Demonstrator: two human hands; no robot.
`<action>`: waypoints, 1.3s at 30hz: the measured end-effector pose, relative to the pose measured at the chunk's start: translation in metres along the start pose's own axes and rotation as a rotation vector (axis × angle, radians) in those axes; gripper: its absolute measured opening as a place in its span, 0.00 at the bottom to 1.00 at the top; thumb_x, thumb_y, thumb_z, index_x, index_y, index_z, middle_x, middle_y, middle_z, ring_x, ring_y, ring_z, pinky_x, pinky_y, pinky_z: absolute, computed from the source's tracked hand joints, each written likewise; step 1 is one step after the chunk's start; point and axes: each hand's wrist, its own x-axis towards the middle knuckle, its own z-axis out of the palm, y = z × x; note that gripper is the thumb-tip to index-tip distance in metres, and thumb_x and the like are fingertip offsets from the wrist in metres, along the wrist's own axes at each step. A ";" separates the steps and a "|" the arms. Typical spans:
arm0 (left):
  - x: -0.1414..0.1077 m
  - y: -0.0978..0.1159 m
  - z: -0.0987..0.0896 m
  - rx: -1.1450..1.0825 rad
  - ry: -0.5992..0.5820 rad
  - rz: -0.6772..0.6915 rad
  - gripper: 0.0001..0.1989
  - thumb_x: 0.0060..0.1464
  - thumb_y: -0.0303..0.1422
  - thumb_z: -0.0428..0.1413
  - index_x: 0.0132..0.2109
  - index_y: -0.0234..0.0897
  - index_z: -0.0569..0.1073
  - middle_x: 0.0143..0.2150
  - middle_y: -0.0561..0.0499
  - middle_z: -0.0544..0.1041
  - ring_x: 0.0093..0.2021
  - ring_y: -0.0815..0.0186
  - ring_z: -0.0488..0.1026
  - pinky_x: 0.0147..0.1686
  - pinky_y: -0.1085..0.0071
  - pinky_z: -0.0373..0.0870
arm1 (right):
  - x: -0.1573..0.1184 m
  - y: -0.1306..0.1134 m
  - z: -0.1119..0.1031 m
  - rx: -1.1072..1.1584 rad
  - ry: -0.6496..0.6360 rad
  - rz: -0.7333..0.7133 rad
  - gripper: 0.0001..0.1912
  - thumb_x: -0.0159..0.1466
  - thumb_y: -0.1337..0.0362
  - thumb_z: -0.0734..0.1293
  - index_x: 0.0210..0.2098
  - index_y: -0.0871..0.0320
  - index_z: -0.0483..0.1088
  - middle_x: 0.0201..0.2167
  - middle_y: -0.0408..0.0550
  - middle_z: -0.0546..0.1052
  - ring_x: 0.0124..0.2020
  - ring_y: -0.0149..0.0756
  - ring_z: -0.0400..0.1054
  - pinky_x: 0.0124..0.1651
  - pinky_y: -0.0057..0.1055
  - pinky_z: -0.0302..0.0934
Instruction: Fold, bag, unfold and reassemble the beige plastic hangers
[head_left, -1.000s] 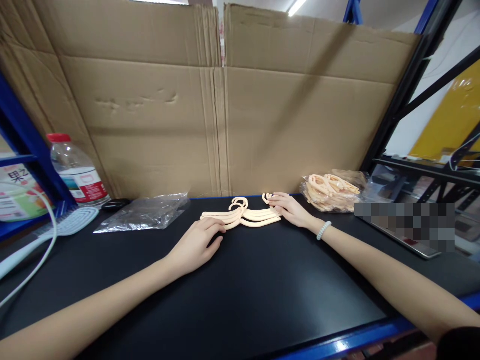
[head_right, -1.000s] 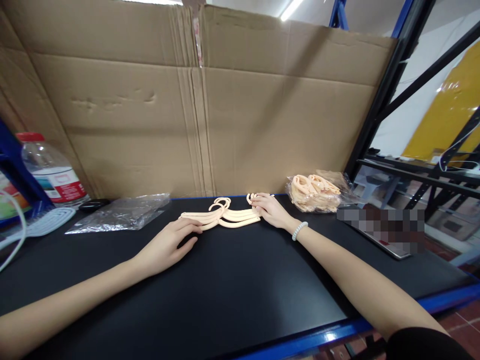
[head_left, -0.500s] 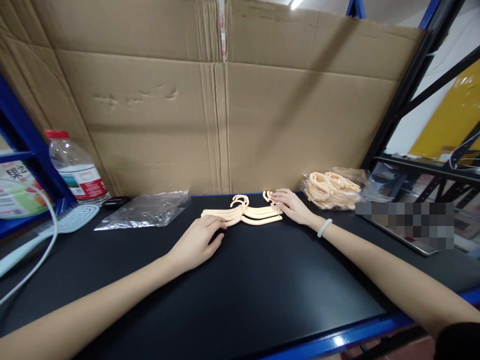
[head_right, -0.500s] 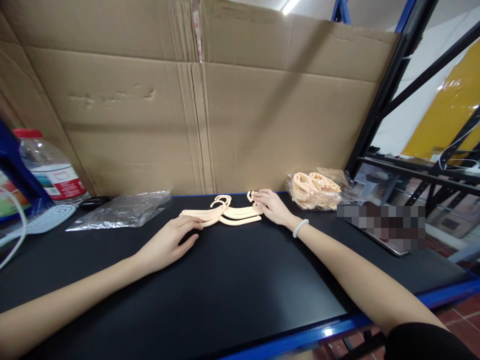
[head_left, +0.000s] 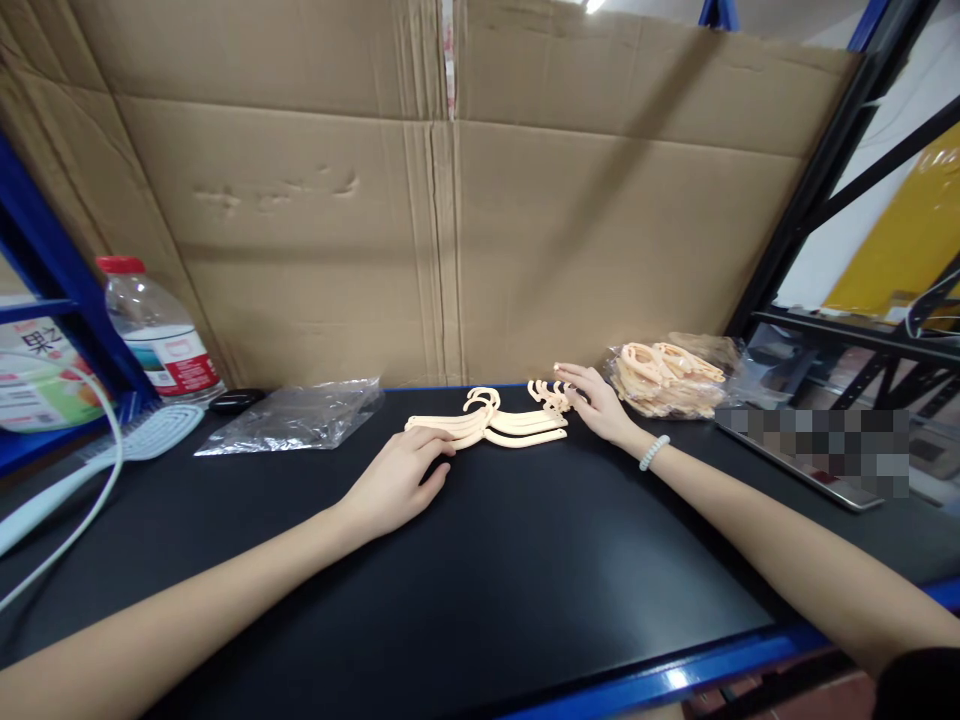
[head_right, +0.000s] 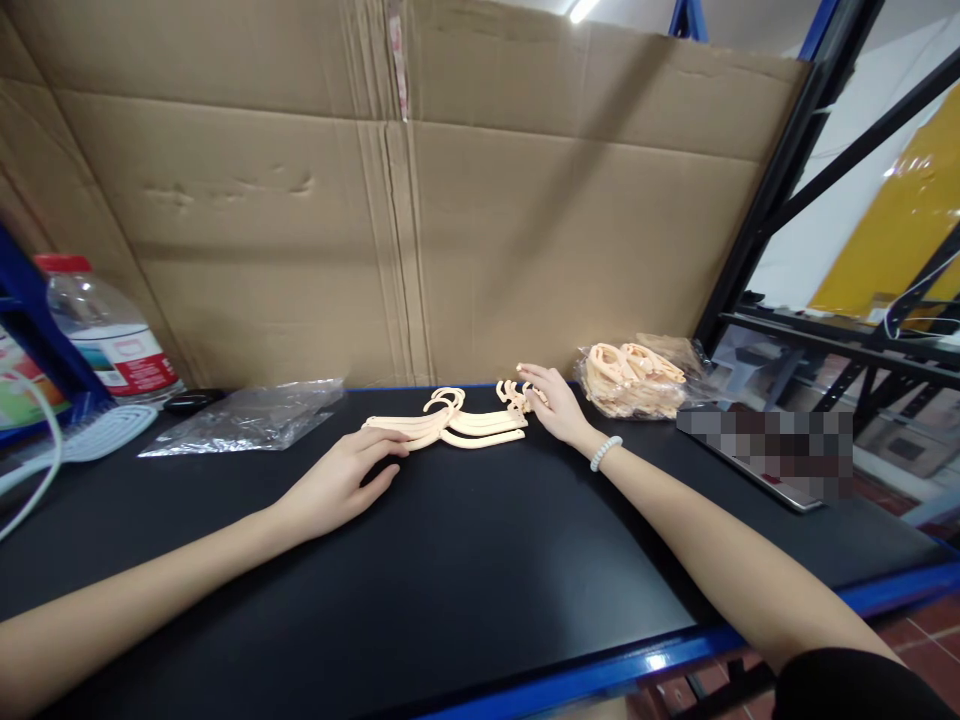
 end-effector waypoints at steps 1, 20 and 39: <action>0.000 0.000 0.000 0.004 -0.006 -0.002 0.10 0.58 0.29 0.49 0.45 0.36 0.72 0.49 0.44 0.75 0.52 0.56 0.70 0.52 0.54 0.66 | 0.000 -0.001 -0.001 0.030 0.024 0.005 0.19 0.68 0.61 0.56 0.55 0.55 0.68 0.56 0.54 0.69 0.56 0.43 0.63 0.58 0.49 0.57; 0.000 0.000 0.000 -0.032 0.024 -0.022 0.14 0.57 0.27 0.50 0.50 0.37 0.69 0.49 0.43 0.75 0.51 0.54 0.71 0.50 0.53 0.67 | 0.027 -0.069 -0.035 0.556 0.437 0.408 0.13 0.62 0.57 0.63 0.29 0.58 0.75 0.38 0.51 0.79 0.42 0.41 0.73 0.48 0.42 0.66; 0.004 -0.004 0.005 -0.100 0.038 -0.023 0.12 0.61 0.31 0.46 0.47 0.39 0.72 0.46 0.46 0.74 0.47 0.59 0.71 0.47 0.60 0.70 | -0.018 -0.072 -0.008 0.761 0.129 0.640 0.28 0.50 0.63 0.74 0.50 0.56 0.68 0.42 0.50 0.73 0.38 0.36 0.72 0.46 0.38 0.69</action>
